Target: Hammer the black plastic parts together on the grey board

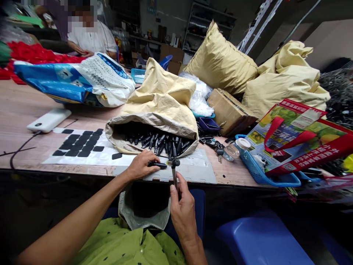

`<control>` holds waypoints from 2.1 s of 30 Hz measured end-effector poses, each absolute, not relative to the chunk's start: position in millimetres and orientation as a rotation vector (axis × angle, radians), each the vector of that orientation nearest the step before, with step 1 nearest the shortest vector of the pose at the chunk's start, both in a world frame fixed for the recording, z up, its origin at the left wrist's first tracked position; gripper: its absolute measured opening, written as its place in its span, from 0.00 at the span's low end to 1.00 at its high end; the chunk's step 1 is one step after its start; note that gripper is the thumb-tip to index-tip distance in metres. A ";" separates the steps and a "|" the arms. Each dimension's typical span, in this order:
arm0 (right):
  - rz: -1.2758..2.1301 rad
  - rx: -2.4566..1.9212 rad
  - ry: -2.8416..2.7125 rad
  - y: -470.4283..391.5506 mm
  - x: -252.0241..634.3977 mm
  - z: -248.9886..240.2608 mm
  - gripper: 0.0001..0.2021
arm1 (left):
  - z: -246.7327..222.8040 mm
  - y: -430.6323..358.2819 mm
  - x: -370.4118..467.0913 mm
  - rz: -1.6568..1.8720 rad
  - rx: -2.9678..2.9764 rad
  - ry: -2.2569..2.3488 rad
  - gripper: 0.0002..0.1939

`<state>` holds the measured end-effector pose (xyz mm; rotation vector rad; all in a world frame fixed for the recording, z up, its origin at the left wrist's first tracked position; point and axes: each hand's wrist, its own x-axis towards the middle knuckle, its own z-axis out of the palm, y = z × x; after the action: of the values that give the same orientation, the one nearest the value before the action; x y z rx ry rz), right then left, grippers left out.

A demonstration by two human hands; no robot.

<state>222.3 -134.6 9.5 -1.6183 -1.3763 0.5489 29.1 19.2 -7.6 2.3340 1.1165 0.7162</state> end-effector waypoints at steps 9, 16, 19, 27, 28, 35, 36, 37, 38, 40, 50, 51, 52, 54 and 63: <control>0.400 -1.523 -1.639 -120.3 203.7 8.6 0.24 | -5.8 20.0 28.8 0.689 2.314 1.121 0.09; 0.388 -1.570 -1.760 -118.9 199.0 3.5 0.25 | -5.8 20.0 29.0 0.702 2.311 1.116 0.06; 0.362 -1.575 -1.680 -120.7 203.2 3.7 0.25 | -6.7 20.0 29.0 0.710 2.286 1.112 0.07; 0.394 -1.606 -1.606 -121.2 214.0 3.7 0.23 | -7.4 19.3 29.1 0.701 2.246 1.133 0.08; 0.348 -1.627 -1.570 -119.9 220.0 5.7 0.23 | -7.2 19.7 28.6 0.691 2.247 1.130 0.08; -0.115 -2.210 -1.410 -95.0 297.0 20.3 0.24 | -8.2 24.3 24.6 0.686 2.249 1.037 0.11; -0.156 -2.316 -1.403 -90.3 305.4 19.8 0.24 | -8.5 24.6 24.3 0.697 2.238 1.024 0.11; -0.191 -2.402 -1.402 -85.7 311.7 18.4 0.24 | -8.7 24.7 24.0 0.710 2.224 1.014 0.11; -0.221 -2.459 -1.409 -81.6 315.8 16.3 0.24 | -8.9 24.7 23.8 0.723 2.211 1.004 0.12; -0.282 -2.496 -1.429 -74.9 319.0 10.8 0.24 | -8.7 24.3 23.5 0.738 2.192 0.984 0.12; -0.333 -2.335 -1.357 -71.7 315.8 7.1 0.22 | -8.1 23.6 23.4 0.712 2.250 0.994 0.15; -0.303 -2.264 -1.336 -71.7 310.6 10.3 0.21 | -8.9 23.7 23.4 0.714 2.262 0.997 0.15; -0.217 -2.170 -1.319 -71.4 302.8 13.2 0.19 | -9.8 23.7 23.5 0.715 2.274 0.999 0.16; 0.137 -1.937 -1.288 -69.7 280.2 17.0 0.16 | -11.4 23.2 23.6 0.717 2.302 0.997 0.16; 1.275 -1.238 -0.791 -55.2 194.7 1.2 0.22 | -10.0 18.0 24.7 0.641 2.436 1.009 0.22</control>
<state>194.7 -55.2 1.2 -1.2380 -0.7915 1.2750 24.7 18.0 -10.0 2.4363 1.0091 0.6411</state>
